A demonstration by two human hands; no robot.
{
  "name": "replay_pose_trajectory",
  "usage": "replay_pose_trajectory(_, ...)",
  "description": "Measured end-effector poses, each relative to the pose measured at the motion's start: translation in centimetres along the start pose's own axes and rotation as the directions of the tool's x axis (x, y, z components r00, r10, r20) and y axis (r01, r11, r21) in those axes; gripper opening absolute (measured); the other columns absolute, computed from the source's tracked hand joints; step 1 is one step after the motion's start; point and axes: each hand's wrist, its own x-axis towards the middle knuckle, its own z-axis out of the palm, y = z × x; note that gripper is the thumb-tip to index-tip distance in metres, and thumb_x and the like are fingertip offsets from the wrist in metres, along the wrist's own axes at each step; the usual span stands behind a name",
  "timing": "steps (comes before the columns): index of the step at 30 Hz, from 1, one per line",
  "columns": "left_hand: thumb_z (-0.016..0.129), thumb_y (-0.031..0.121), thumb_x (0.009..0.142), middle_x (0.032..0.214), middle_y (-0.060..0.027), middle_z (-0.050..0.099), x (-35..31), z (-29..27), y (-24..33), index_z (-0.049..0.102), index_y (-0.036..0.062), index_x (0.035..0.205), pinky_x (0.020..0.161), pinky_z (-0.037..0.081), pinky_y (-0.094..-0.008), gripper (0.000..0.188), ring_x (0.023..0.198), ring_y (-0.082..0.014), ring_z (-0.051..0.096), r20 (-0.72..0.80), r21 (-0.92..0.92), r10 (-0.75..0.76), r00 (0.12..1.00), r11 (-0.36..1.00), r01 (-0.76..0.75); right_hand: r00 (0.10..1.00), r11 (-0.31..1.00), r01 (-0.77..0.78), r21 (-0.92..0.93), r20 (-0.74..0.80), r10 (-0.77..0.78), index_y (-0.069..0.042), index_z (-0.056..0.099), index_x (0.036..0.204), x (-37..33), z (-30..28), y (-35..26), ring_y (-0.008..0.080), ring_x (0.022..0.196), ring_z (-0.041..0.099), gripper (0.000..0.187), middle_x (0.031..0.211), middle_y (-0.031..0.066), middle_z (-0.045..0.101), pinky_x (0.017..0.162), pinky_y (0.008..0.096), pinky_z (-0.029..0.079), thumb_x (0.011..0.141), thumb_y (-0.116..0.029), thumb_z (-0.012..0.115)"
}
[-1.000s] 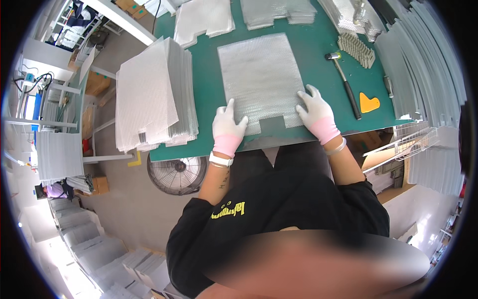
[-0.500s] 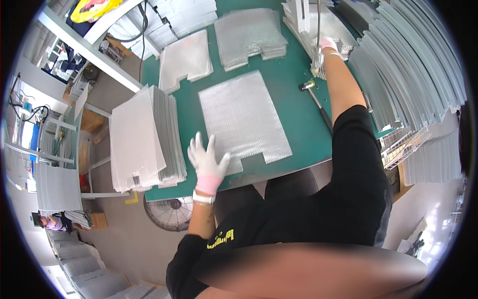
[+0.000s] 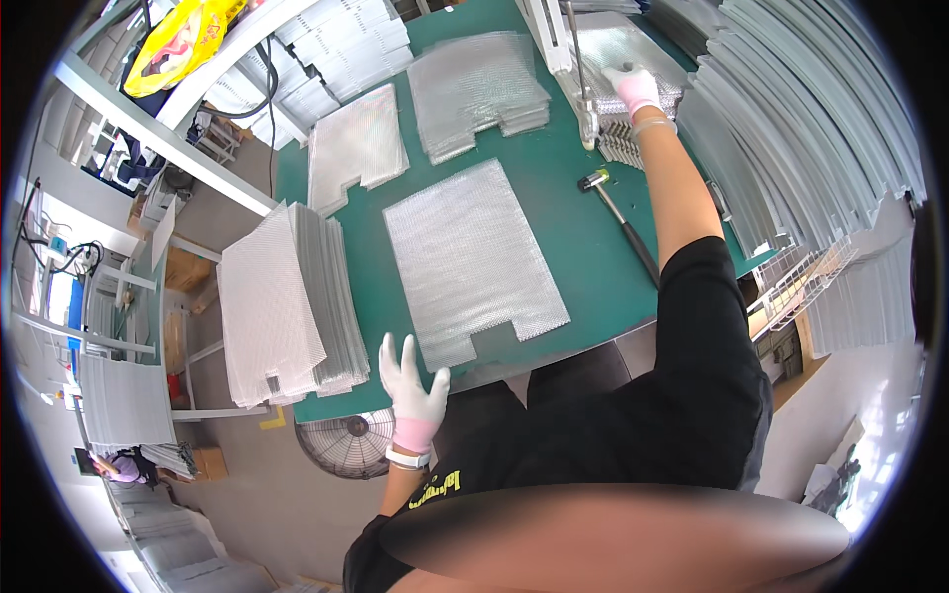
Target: Assembling and inspecting mesh filter screens at a workbench using various tools.
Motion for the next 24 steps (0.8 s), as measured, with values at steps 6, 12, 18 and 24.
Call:
replay_pose_trajectory(6,0.075,0.021,0.079,0.153,-0.0301,0.029,-1.0,0.9,0.1,0.043,0.0001,0.144,0.116,0.026,-0.0536,0.075,0.142,-0.0464,0.030,0.049,-0.090,0.037,0.998,0.995,-0.033,0.990,0.997,-0.070,-0.026,0.123,0.073,-0.009,0.066,0.130,2.4,0.0,3.9,0.0323,0.123,0.062,0.071,0.130,0.0203,0.065,0.104,0.0351,0.047,0.074,-0.052,0.074)
replay_pose_trajectory(12,0.070,0.016,0.080,0.154,-0.0294,0.027,-2.6,0.3,-0.2,0.040,-0.0003,0.145,0.117,0.027,-0.0500,0.073,0.143,-0.0443,0.030,0.063,-0.087,0.002,0.998,0.996,0.003,0.996,0.999,-0.040,-0.011,-0.086,0.038,-0.010,0.056,0.140,-2.8,-3.1,-3.8,0.0334,0.121,0.062,0.089,0.130,0.0236,0.063,0.105,0.0405,0.047,0.072,-0.063,0.075)
replay_pose_trajectory(18,0.069,0.016,0.083,0.153,-0.0263,0.031,-1.7,0.3,-0.3,0.041,-0.0009,0.145,0.118,0.028,-0.0471,0.070,0.143,-0.0395,0.032,0.031,-0.217,0.042,0.999,0.976,-0.034,0.919,0.631,0.204,0.749,-0.369,0.142,0.006,0.046,0.141,-2.7,-3.2,-3.4,0.0242,0.108,0.063,0.094,0.125,0.0197,0.062,0.092,0.0350,0.052,0.073,-0.043,0.086)
replay_pose_trajectory(24,0.063,0.017,0.092,0.152,-0.0239,0.040,2.3,-1.0,2.1,0.042,-0.0047,0.144,0.117,0.033,-0.0413,0.060,0.142,-0.0341,0.039,0.361,-0.720,0.058,0.931,0.651,0.238,0.865,0.325,0.478,0.816,-0.374,-0.335,0.006,0.034,0.148,-16.6,-4.8,-6.1,0.0256,0.127,0.053,0.070,0.145,0.0202,0.046,0.106,0.0371,0.046,0.090,-0.010,0.072)
